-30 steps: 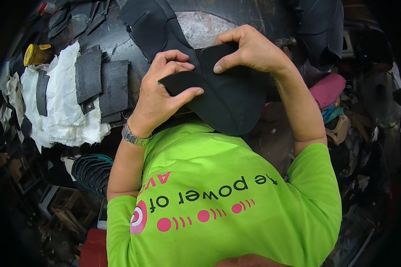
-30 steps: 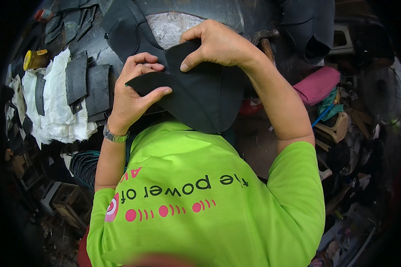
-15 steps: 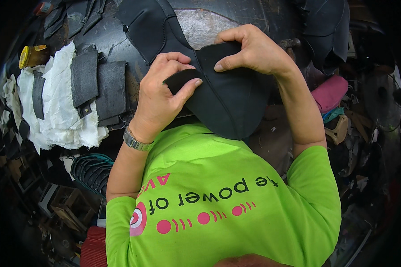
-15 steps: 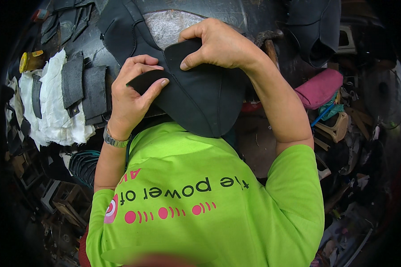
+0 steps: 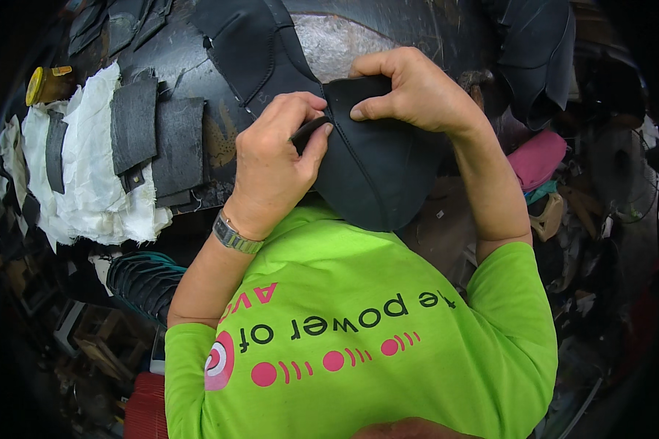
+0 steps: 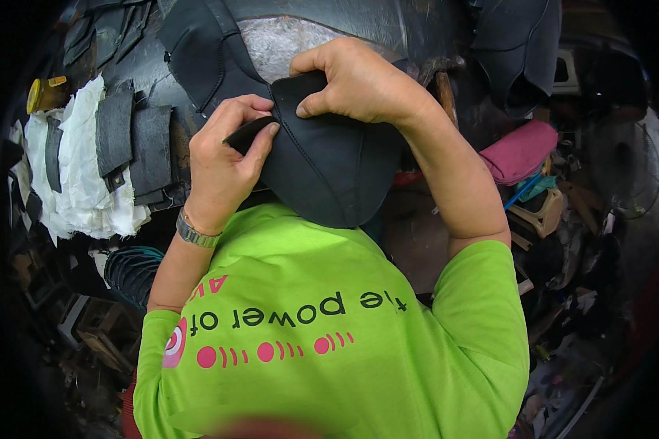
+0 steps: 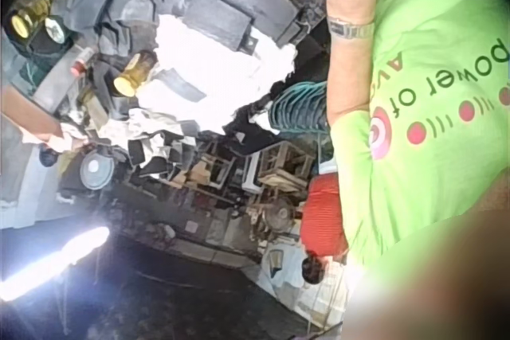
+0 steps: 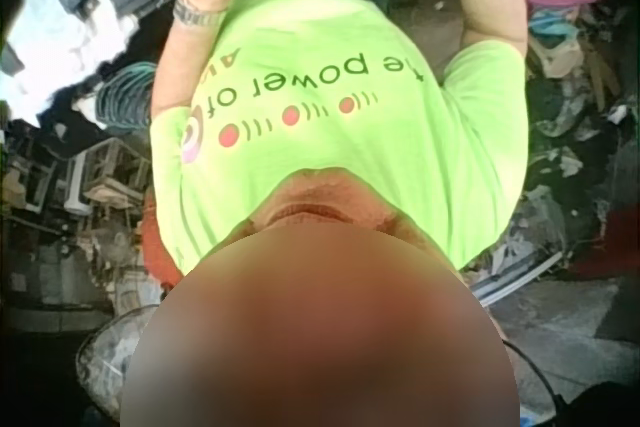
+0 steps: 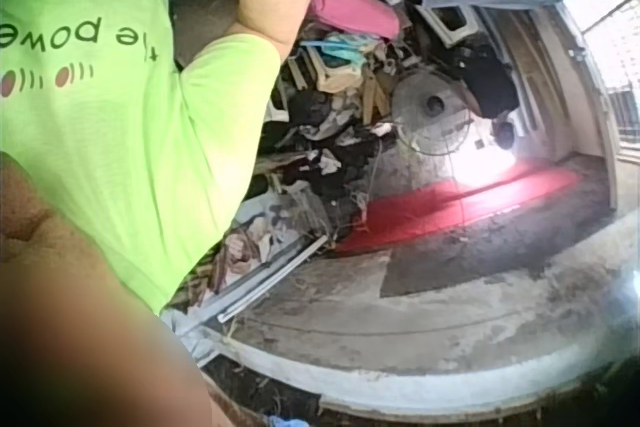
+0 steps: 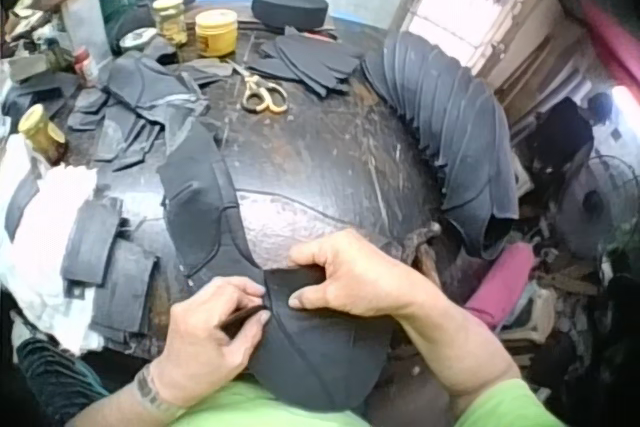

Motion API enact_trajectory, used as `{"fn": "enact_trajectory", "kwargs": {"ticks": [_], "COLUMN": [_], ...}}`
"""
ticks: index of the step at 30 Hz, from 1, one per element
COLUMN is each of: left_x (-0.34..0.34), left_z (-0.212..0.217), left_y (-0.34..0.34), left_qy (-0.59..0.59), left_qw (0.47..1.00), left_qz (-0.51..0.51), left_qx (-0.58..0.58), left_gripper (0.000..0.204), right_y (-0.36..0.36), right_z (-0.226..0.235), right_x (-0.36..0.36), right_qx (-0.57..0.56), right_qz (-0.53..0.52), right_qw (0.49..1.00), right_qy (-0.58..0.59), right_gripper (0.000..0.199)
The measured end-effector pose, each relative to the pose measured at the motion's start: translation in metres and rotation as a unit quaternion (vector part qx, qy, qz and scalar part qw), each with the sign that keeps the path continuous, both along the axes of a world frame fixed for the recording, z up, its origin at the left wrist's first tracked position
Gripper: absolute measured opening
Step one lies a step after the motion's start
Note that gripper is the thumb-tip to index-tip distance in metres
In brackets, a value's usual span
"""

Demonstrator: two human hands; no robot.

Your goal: The person repeatedly aligns and presses a black rubber piece onto a shoe upper, then uses a hammer to tap the seam. They flip the shoe to inspect the interior, reposition the rubber piece, and continue hammering the seam. The process is repeated several times with minor adjustments to the rubber piece and repeated hammering.

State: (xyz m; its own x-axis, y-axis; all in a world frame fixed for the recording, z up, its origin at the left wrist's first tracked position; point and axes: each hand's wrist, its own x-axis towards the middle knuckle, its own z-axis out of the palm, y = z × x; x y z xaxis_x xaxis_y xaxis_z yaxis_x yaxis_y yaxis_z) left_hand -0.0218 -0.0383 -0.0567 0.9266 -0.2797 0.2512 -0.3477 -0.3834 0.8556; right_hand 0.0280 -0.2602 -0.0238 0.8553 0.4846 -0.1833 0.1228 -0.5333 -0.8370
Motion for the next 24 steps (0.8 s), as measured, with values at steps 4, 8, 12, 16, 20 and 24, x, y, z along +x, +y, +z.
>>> {"fn": "enact_trajectory", "kwargs": {"ticks": [4, 8, 12, 16, 20, 24], "left_x": [0.002, 0.001, 0.001, 0.001, 0.001, 0.003], "left_z": [0.001, 0.003, 0.005, 0.005, 0.003, -0.001], "left_y": [-0.003, -0.001, 0.000, 0.002, 0.002, 0.002], "left_qy": [-0.027, -0.031, -0.040, 0.004, -0.015, -0.046], "left_qw": [1.000, 0.998, 0.997, 0.999, 1.000, 0.999], "left_qz": [-0.001, 0.011, 0.015, 0.005, 0.002, 0.003], "left_qx": [0.011, 0.049, 0.057, 0.036, 0.026, 0.012], "left_gripper": [0.020, 0.019, 0.020, 0.015, 0.017, 0.018], "right_y": [0.002, 0.003, 0.003, 0.002, 0.000, -0.002], "right_z": [0.005, 0.013, 0.017, 0.015, 0.012, 0.012], "right_x": [0.005, 0.013, 0.020, 0.024, 0.027, 0.029], "right_qx": [-0.056, -0.122, -0.150, -0.124, -0.077, -0.057], "right_qz": [0.039, 0.085, 0.123, 0.149, 0.147, 0.147], "right_qw": [0.997, 0.988, 0.980, 0.980, 0.986, 0.987], "right_qy": [-0.045, -0.042, -0.032, -0.037, -0.006, 0.027], "right_gripper": [0.031, 0.037, 0.029, 0.028, 0.026, 0.026]}}
